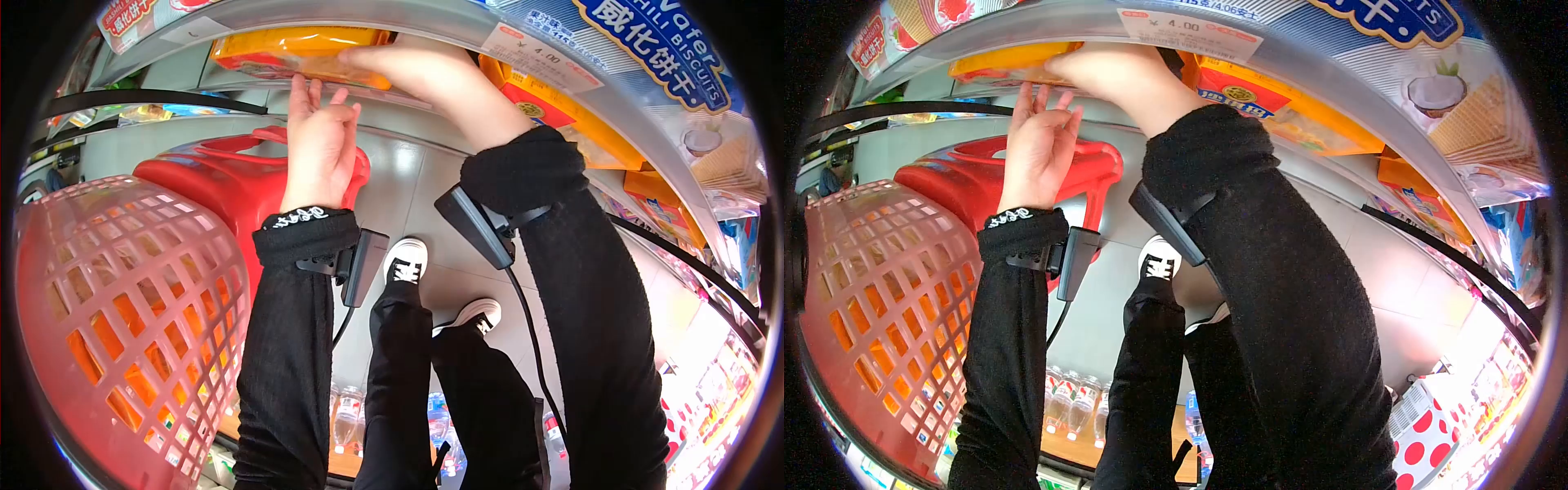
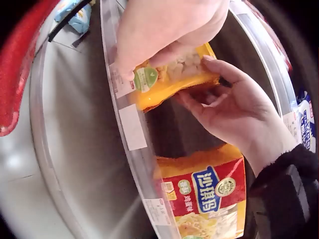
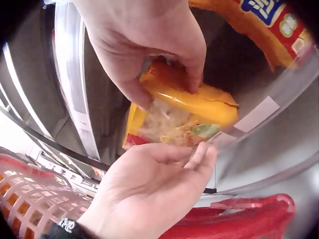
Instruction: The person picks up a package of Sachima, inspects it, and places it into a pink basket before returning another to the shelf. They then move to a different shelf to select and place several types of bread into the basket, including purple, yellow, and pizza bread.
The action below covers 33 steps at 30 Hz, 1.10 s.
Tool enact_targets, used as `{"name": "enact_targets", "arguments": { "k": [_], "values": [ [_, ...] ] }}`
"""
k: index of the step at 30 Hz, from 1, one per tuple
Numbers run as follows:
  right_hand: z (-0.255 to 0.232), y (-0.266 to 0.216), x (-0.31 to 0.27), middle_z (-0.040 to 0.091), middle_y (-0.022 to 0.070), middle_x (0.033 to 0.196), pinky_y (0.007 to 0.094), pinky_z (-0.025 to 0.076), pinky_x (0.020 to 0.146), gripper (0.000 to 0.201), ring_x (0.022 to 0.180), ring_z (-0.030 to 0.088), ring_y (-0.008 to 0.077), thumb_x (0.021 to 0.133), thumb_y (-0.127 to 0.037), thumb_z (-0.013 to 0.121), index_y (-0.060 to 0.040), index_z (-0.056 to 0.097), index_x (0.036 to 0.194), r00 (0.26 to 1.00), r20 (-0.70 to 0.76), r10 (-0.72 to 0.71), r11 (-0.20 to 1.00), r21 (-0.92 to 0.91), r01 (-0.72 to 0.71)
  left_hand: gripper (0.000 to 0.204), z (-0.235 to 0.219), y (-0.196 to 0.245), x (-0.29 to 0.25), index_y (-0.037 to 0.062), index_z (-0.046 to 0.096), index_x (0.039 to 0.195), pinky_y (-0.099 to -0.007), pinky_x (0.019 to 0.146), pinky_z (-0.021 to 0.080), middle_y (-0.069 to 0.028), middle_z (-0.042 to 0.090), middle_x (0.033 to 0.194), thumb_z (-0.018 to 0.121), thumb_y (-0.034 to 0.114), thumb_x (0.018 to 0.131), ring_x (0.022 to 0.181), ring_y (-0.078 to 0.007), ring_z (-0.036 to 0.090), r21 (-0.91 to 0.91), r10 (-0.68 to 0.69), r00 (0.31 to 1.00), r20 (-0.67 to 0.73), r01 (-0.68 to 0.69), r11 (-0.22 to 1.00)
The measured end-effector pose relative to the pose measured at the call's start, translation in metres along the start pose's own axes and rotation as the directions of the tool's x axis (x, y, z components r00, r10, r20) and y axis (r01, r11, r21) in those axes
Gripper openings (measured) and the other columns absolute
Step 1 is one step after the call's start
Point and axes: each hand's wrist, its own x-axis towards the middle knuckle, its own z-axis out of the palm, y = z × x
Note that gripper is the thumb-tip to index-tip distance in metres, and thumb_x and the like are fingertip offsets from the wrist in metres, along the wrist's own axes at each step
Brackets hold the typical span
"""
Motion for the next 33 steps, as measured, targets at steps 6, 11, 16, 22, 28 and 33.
{"name": "enact_targets", "arguments": {
  "k": [6,11,16,22,28,33],
  "values": [
    [0.001,0.005,-0.005,0.054,0.0212,0.104,0.0357,0.042,0.084,0.045,0.097,0.053,0.0316,0.071,-0.012,0.063,0.0011,0.047,0.111,0.943,-0.213,-0.257,0.835,-0.539,0.106,0.083,0.001,-0.001,-0.011,0.0073,0.0,0.138,-0.0348,0.093,0.035,-0.0092,0.018,0.139,0.041,-0.016,0.069,0.117,-0.0222,0.035,0.059,-0.023,0.999,-0.03,0.025,0.998],
    [0.017,0.011,-0.048,0.051,0.0241,0.105,0.0384,0.041,0.085,0.051,0.102,0.047,0.0384,0.066,-0.012,0.065,0.0023,0.047,0.111,0.75,-0.345,-0.565,0.719,-0.651,0.243,0.075,0.004,-0.013,-0.068,0.0027,0.009,0.137,-0.0341,0.094,0.034,-0.0115,0.028,0.133,0.039,-0.015,0.07,0.116,-0.0217,0.037,0.048,-0.105,0.986,-0.132,0.112,0.993],
    [0.046,0.024,-0.147,0.034,0.0234,0.124,0.0383,0.035,0.092,0.063,0.114,0.037,0.0377,0.071,-0.009,0.062,0.0012,0.03,0.124,0.926,-0.334,-0.177,0.876,-0.482,-0.006,0.052,-0.002,-0.025,-0.161,-0.0037,0.031,0.125,-0.03,0.09,0.038,-0.0145,0.036,0.127,0.036,-0.012,0.075,0.115,-0.0215,0.041,0.069,-0.29,0.942,-0.169,0.305,0.95],
    [0.081,-0.016,-0.267,0.041,0.0213,0.12,0.0379,0.038,0.089,0.048,0.11,0.041,0.0372,0.072,-0.006,0.061,-0.0019,0.04,0.115,0.969,-0.243,0.042,0.883,-0.445,-0.149,0.046,-0.001,0.015,-0.272,0.0025,0.037,0.122,-0.0287,0.088,0.039,-0.0085,0.046,0.119,0.041,-0.01,0.078,0.107,-0.0182,0.045,0.278,-0.377,0.923,-0.072,0.382,0.881],
    [0.11,-0.109,-0.311,0.043,0.0182,0.12,0.037,0.042,0.085,0.039,0.103,0.048,0.0362,0.074,-0.008,0.059,-0.0048,0.044,0.11,0.984,-0.16,0.079,0.878,-0.457,-0.144,0.048,-0.014,0.111,-0.335,-0.001,0.037,0.121,-0.0284,0.092,0.035,-0.0082,0.045,0.115,0.04,-0.012,0.075,0.11,-0.0173,0.043,0.448,-0.37,0.928,-0.039,0.347,0.824],
    [0.146,-0.188,-0.284,0.049,0.0148,0.112,0.0354,0.043,0.082,0.036,0.099,0.051,0.0319,0.073,-0.006,0.059,-0.0024,0.048,0.107,0.986,-0.086,-0.145,0.921,-0.376,0.103,0.034,-0.018,0.252,-0.343,-0.0028,0.041,0.118,-0.024,0.082,0.041,-0.0103,0.053,0.106,0.042,-0.001,0.084,0.096,-0.0159,0.053,0.461,-0.583,0.764,0.275,0.427,0.778]
  ]
}}
